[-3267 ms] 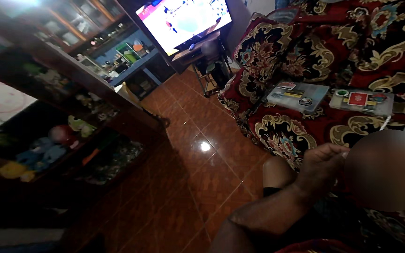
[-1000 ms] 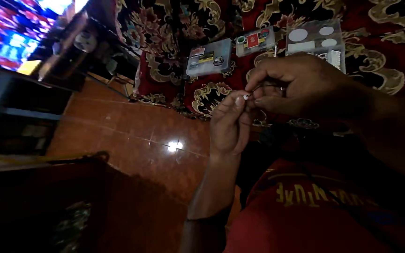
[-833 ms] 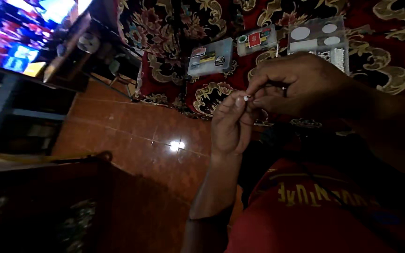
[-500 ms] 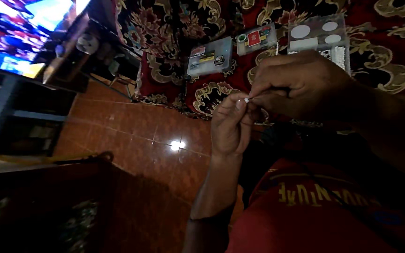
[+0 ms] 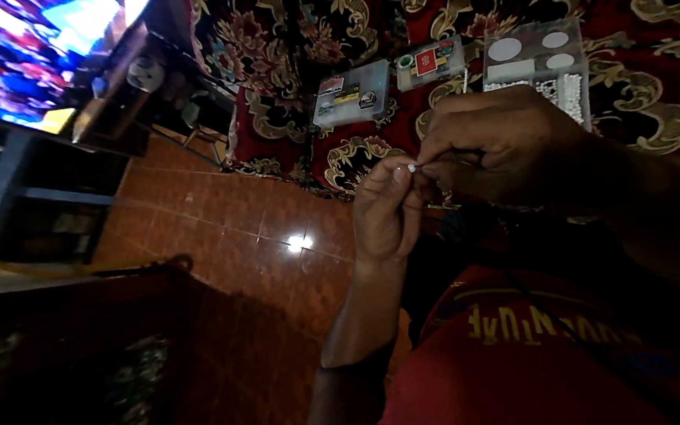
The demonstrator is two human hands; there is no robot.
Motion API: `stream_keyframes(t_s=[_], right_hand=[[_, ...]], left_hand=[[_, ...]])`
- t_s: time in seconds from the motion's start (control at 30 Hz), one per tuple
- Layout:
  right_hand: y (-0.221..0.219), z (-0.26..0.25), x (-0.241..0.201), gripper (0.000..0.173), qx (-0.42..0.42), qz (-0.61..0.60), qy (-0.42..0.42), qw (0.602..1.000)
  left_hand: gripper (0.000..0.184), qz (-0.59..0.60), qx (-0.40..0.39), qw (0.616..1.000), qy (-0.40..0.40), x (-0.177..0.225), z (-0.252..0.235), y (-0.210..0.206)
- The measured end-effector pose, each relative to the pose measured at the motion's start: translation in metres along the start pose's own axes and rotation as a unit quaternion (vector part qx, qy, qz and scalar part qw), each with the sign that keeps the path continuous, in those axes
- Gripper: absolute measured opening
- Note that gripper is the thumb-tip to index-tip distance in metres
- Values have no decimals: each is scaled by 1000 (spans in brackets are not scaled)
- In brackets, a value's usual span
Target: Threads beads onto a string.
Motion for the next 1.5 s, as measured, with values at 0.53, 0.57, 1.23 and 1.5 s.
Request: stream_keyframes(t_s=[0.53,0.57,1.23,1.5], right_hand=[[-12,1,-3,18,-55,110,50,991],[-12,1,-4,18,-53,109,50,991],[-10,10,23,17,-3,14,49,999],[-15,14,25,16,-22,5,43,999]], left_hand=[[19,-185,49,979,-75,14,5,7],[19,-185,50,979,-75,14,5,7],[24,-205,20,978,-35,8,9,6],[12,-344,7,936,-68,14,10,0]])
Point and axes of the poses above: each hand's wrist, its own z-axis away from the middle knuckle, its own y-axis out of the back of the hand, x = y × z, the point moved 9 cm from there along -z, towards the middle knuckle, and after that the axes turned 1 degree about x, right-handed, at the moved point
